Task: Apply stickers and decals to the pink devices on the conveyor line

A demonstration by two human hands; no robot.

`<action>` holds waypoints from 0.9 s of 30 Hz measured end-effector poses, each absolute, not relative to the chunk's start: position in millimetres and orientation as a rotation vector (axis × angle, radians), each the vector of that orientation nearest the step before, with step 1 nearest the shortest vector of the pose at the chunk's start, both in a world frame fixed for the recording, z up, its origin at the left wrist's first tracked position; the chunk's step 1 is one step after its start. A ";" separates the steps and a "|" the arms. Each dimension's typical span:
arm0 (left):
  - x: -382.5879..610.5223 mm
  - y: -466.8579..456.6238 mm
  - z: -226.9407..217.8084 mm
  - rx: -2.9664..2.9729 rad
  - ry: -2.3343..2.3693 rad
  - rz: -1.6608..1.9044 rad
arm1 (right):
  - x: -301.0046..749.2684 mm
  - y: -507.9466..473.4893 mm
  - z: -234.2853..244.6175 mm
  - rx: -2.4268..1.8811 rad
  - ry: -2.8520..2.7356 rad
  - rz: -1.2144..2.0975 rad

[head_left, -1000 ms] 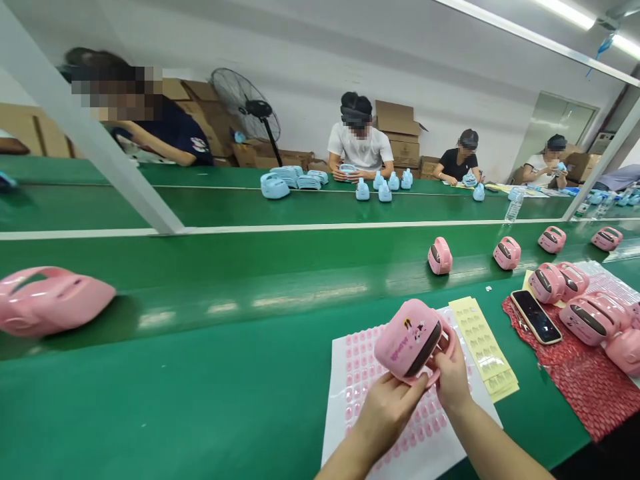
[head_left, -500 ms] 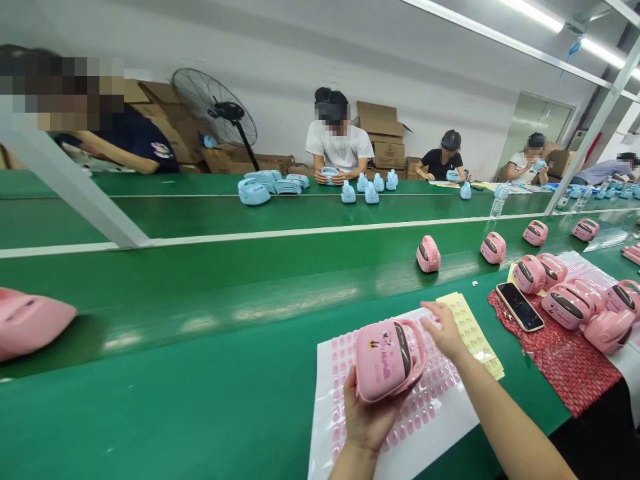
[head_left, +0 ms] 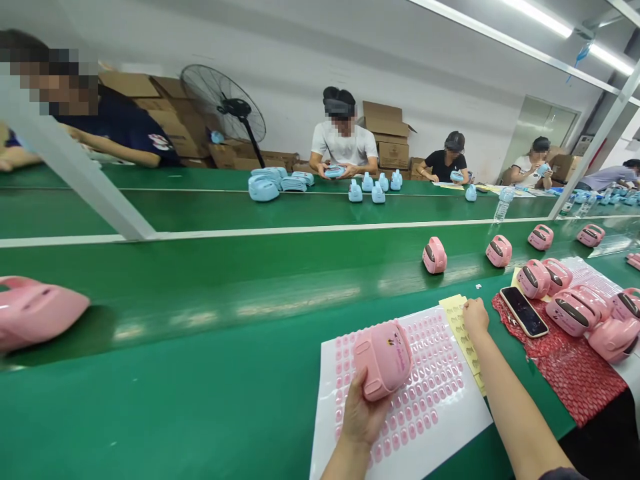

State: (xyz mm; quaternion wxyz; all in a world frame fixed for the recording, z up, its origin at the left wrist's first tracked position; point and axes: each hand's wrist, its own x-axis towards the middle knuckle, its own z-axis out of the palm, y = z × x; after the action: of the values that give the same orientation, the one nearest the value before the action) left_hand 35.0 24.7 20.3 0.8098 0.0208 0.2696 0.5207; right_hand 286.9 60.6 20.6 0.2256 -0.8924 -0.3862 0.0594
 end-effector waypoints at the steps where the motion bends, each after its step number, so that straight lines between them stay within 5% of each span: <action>1: 35.2 24.2 19.9 0.051 0.590 1.102 | 286.6 60.2 19.4 -2.454 -1.051 0.176; 27: 32.7 23.2 1.1 0.207 0.558 1.026 | 307.8 66.2 2.8 -2.241 -0.924 0.241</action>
State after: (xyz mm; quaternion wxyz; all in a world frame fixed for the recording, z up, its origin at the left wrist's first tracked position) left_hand 32.7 23.2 1.1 0.8293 0.0974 0.2630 0.4833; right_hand 307.8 66.2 2.8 0.3456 -0.8632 -0.3562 0.0929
